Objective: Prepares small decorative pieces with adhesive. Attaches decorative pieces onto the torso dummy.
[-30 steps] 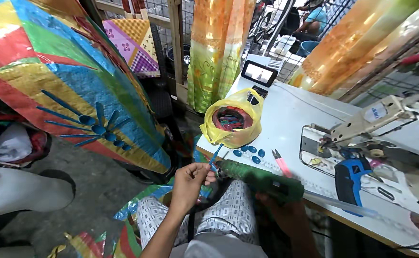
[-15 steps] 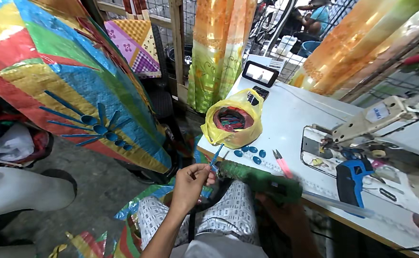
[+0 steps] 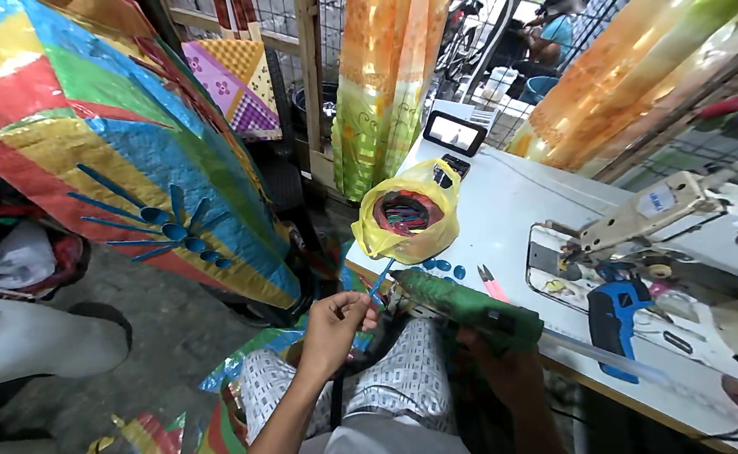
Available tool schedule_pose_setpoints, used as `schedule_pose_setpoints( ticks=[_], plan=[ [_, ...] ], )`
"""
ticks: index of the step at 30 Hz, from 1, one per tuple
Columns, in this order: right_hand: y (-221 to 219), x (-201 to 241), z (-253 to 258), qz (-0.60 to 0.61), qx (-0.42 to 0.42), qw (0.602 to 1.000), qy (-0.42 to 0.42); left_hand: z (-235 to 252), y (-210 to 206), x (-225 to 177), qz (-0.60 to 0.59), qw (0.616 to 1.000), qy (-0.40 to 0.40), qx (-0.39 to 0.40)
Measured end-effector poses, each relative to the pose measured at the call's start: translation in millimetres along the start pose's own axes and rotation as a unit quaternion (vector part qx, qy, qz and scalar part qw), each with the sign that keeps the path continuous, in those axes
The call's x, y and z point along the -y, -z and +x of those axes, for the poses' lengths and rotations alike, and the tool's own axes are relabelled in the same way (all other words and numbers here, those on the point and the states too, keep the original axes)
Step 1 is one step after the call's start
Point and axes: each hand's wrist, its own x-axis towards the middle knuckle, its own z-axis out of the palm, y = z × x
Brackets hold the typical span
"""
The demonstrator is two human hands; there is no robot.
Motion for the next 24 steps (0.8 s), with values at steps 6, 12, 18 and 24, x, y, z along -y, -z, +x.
schedule_pose_setpoints(
  ticks=[6,12,18,24],
  plan=[
    [1,-5,2,-0.005,-0.012,1.0,0.015,0,0,1,0.003,1.0,-0.007,0.004],
    [2,-4,2,0.009,-0.022,1.0,0.009,0,0,1,-0.002,1.0,-0.002,0.01],
    [3,1,5,-0.027,-0.029,0.999,-0.002,0,0,0,-0.006,1.0,0.006,0.02],
    [22,-20,27,-0.165,-0.134,0.976,-0.035,0,4,0,-0.057,0.996,0.052,0.035]
  ],
)
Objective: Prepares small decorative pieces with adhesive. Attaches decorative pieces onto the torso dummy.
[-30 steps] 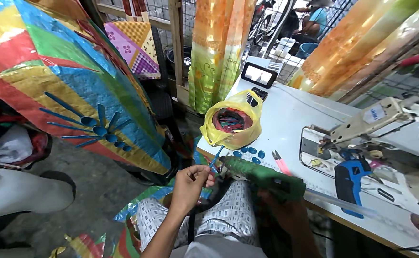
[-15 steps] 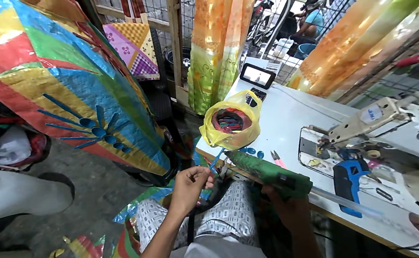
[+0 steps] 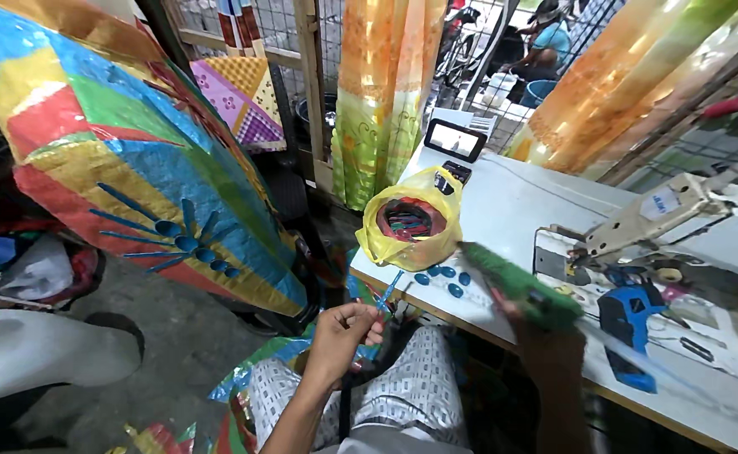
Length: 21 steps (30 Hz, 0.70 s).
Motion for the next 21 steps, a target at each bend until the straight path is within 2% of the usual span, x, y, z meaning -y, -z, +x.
schedule_pose_setpoints(
  ticks=[3,7,13,15,17,19,21],
  plan=[
    [4,-27,39,-0.002,-0.045,0.997,-0.065,-3,5,-1,-0.039,0.999,0.022,0.003],
    [4,-56,78,-0.024,-0.045,0.991,-0.127,-8,13,4,-0.089,0.995,0.035,0.025],
    [-4,-78,86,-0.053,-0.002,0.983,-0.178,-16,26,9,-0.109,0.994,0.027,-0.003],
    [2,-79,77,-0.05,-0.009,0.985,-0.165,-19,28,8,-0.115,0.993,0.029,-0.019],
    [10,-78,63,-0.036,-0.061,0.989,-0.127,-20,28,4,-0.121,0.992,0.021,-0.03],
    [14,-70,43,-0.026,-0.147,0.988,-0.049,-22,26,0,-0.126,0.991,0.005,-0.034],
    [11,-49,23,-0.004,-0.164,0.986,0.033,-23,22,-4,-0.132,0.991,-0.008,-0.028]
  ],
)
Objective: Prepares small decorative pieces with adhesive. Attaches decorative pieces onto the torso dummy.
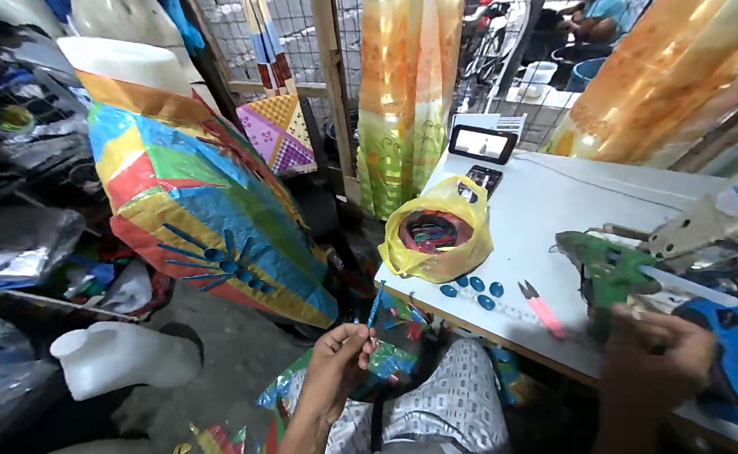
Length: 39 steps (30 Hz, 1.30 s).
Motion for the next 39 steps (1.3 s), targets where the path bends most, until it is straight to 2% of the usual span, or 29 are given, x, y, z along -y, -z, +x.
schedule_pose_setpoints(
  ticks=[3,6,10,13,20,24,29,33,35,39],
  plan=[
    [-11,32,-22,0.055,0.121,0.988,0.085,-3,-8,-1,-0.01,1.0,0.001,0.029],
    [-41,66,-25,0.107,0.175,0.966,0.16,-5,-14,-2,-0.017,0.999,-0.009,0.049],
    [-84,100,-28,0.253,0.19,0.919,0.234,-14,-12,-4,-0.029,0.998,-0.048,0.04],
    [-107,122,-30,0.296,0.213,0.894,0.26,-20,-3,-6,-0.028,0.997,-0.067,0.024],
    [-134,154,-42,0.327,0.247,0.864,0.292,-35,14,-15,0.053,0.989,-0.131,-0.046],
    [-141,166,-45,0.341,0.254,0.843,0.331,-37,24,-18,0.035,0.99,-0.126,-0.046],
    [-149,176,-48,0.324,0.249,0.836,0.367,-40,35,-21,-0.001,0.993,-0.111,-0.038],
    [-146,182,-55,0.32,0.226,0.838,0.379,-40,41,-26,0.043,0.982,-0.155,-0.101],
    [-140,186,-63,0.317,0.225,0.827,0.406,-40,44,-28,0.064,0.973,-0.175,-0.133],
    [-143,185,-78,0.306,0.238,0.799,0.46,-39,50,-29,0.038,0.978,-0.155,-0.137]
  ],
)
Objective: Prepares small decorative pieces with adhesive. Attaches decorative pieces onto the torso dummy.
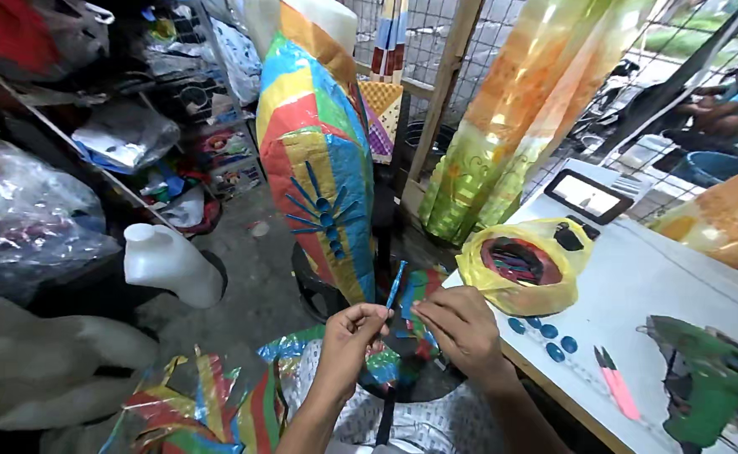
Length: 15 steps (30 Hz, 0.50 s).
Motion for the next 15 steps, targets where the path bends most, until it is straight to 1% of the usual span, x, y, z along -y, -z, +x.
schedule_pose_setpoints(
  ticks=[4,7,11,15],
  plan=[
    [1,-16,9,-0.063,-0.014,0.998,0.005,0,1,0,-0.024,0.999,0.026,-0.002],
    [-1,-30,17,-0.099,-0.018,0.995,0.029,-1,-1,-2,-0.035,0.999,0.034,0.0],
    [-7,-38,23,-0.105,-0.009,0.992,0.067,-1,-2,-4,-0.072,0.996,0.058,0.012],
    [-9,-41,25,-0.112,-0.006,0.99,0.081,-1,-1,-5,-0.096,0.992,0.075,0.023]
  ],
)
